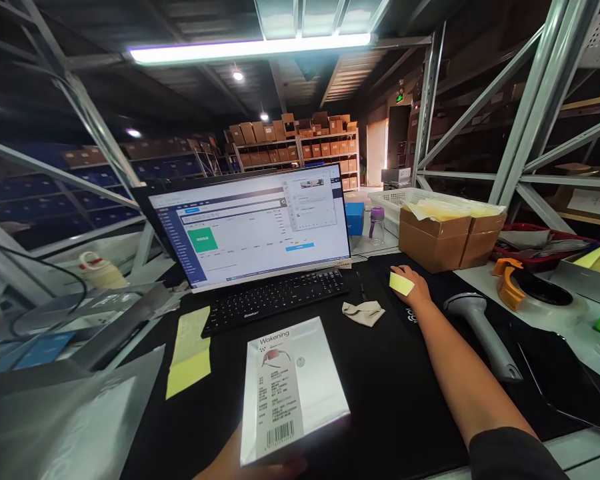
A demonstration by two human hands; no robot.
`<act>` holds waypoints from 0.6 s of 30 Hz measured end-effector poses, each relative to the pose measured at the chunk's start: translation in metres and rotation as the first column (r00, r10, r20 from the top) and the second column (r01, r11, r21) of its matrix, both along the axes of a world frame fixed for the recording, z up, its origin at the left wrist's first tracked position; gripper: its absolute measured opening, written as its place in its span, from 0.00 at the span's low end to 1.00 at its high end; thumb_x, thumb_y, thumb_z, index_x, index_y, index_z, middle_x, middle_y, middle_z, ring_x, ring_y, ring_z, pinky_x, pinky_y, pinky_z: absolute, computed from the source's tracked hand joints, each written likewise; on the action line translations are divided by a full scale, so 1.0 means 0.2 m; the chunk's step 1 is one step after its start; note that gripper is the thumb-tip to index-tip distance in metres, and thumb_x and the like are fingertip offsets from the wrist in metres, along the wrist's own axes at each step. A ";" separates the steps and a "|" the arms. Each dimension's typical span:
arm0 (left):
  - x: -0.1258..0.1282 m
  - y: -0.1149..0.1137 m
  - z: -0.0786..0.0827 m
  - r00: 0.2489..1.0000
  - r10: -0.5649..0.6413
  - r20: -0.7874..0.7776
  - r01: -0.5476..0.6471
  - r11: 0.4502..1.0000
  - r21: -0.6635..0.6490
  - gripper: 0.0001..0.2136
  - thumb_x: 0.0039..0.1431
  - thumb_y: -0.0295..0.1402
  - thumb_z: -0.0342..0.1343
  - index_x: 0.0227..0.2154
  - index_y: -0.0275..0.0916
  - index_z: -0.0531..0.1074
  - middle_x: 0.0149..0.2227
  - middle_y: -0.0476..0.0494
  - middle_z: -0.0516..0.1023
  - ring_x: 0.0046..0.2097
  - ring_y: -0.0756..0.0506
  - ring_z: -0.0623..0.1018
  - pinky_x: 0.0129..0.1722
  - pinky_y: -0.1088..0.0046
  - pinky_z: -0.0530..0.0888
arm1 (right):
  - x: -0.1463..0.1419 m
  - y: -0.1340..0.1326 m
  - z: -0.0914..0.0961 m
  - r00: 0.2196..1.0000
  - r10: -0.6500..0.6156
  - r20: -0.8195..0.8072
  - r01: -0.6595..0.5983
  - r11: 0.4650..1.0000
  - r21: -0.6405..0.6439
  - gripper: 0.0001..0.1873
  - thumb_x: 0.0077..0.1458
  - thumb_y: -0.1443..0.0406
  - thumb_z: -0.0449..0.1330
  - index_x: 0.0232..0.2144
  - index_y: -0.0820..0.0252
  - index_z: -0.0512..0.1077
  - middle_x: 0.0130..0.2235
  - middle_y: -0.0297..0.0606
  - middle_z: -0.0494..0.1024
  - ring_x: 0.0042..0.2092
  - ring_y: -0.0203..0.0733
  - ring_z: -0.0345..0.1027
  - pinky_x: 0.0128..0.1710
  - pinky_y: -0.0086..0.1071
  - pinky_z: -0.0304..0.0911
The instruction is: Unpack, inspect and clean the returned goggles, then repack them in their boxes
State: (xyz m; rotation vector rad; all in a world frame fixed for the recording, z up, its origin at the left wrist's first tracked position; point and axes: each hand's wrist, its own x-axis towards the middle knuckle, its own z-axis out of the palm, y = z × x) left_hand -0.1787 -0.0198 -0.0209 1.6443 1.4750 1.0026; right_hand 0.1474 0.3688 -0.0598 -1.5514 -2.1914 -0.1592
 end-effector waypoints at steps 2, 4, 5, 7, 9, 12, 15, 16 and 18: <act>0.00 0.00 0.00 1.000 0.008 0.020 -0.008 1.000 0.006 0.56 0.38 0.30 0.72 0.70 0.51 0.47 0.64 0.35 0.68 0.64 0.26 0.69 0.60 0.45 0.71 | 0.00 0.00 0.00 1.000 0.003 -0.004 -0.003 1.000 0.004 0.27 0.62 0.60 0.61 0.62 0.57 0.66 0.61 0.46 0.69 0.54 0.49 0.69 0.54 0.45 0.65; 0.01 0.01 0.02 0.999 -0.006 0.036 0.005 1.000 0.024 0.56 0.38 0.29 0.71 0.70 0.51 0.46 0.65 0.35 0.67 0.64 0.26 0.69 0.61 0.46 0.71 | 0.00 0.00 -0.01 1.000 0.004 -0.008 -0.004 1.000 0.008 0.26 0.62 0.60 0.62 0.61 0.57 0.67 0.62 0.46 0.69 0.55 0.49 0.69 0.54 0.45 0.65; 0.01 0.01 0.03 0.999 -0.020 0.039 0.019 0.999 0.036 0.57 0.38 0.29 0.71 0.70 0.51 0.45 0.65 0.35 0.67 0.64 0.26 0.69 0.61 0.46 0.71 | 0.00 0.00 -0.01 1.000 0.003 -0.010 -0.003 1.000 0.011 0.26 0.62 0.60 0.62 0.60 0.57 0.68 0.62 0.46 0.69 0.55 0.49 0.69 0.54 0.46 0.66; 0.02 0.02 0.05 0.998 -0.048 0.039 0.046 0.997 0.055 0.57 0.37 0.29 0.70 0.70 0.50 0.45 0.66 0.35 0.66 0.64 0.26 0.69 0.61 0.46 0.70 | -0.01 0.00 -0.01 1.000 -0.001 -0.013 0.001 1.000 0.018 0.24 0.62 0.60 0.62 0.59 0.58 0.68 0.60 0.46 0.69 0.53 0.49 0.69 0.53 0.45 0.67; 0.02 0.02 0.07 0.998 -0.055 0.035 0.053 0.997 0.063 0.57 0.37 0.29 0.70 0.70 0.51 0.44 0.66 0.35 0.65 0.64 0.26 0.69 0.61 0.45 0.70 | -0.01 0.00 0.00 1.000 -0.011 -0.017 0.012 1.000 0.024 0.22 0.63 0.59 0.61 0.58 0.59 0.69 0.58 0.46 0.71 0.51 0.47 0.70 0.52 0.45 0.68; 0.02 0.02 0.06 0.999 -0.037 0.029 0.035 0.997 0.072 0.57 0.38 0.27 0.69 0.70 0.51 0.43 0.66 0.36 0.64 0.64 0.27 0.68 0.62 0.45 0.69 | -0.03 0.00 0.01 0.999 -0.033 -0.023 0.033 0.999 0.026 0.19 0.65 0.58 0.59 0.55 0.59 0.69 0.55 0.45 0.72 0.49 0.46 0.71 0.49 0.44 0.69; 0.02 0.02 0.04 0.999 -0.036 0.027 0.034 0.997 0.069 0.59 0.36 0.27 0.70 0.70 0.52 0.42 0.66 0.36 0.64 0.64 0.27 0.69 0.62 0.44 0.68 | -0.03 0.00 0.01 0.999 -0.041 -0.024 0.042 0.999 0.023 0.19 0.65 0.58 0.59 0.54 0.59 0.69 0.54 0.44 0.73 0.48 0.45 0.71 0.48 0.43 0.69; 0.01 0.02 0.03 0.999 -0.037 0.031 0.035 0.997 0.064 0.59 0.36 0.28 0.70 0.70 0.52 0.41 0.67 0.37 0.64 0.64 0.27 0.69 0.62 0.45 0.68 | -0.03 -0.01 0.01 0.999 -0.042 -0.024 0.043 0.999 0.022 0.19 0.65 0.58 0.59 0.55 0.59 0.69 0.55 0.44 0.72 0.48 0.45 0.71 0.48 0.43 0.69; 0.01 0.02 0.03 0.999 -0.032 0.040 0.030 0.998 0.053 0.59 0.37 0.29 0.71 0.70 0.54 0.41 0.68 0.37 0.62 0.64 0.27 0.68 0.62 0.45 0.68 | -0.03 -0.01 0.01 0.999 -0.042 -0.025 0.042 0.999 0.021 0.21 0.65 0.58 0.59 0.57 0.59 0.68 0.56 0.45 0.72 0.49 0.46 0.71 0.49 0.43 0.68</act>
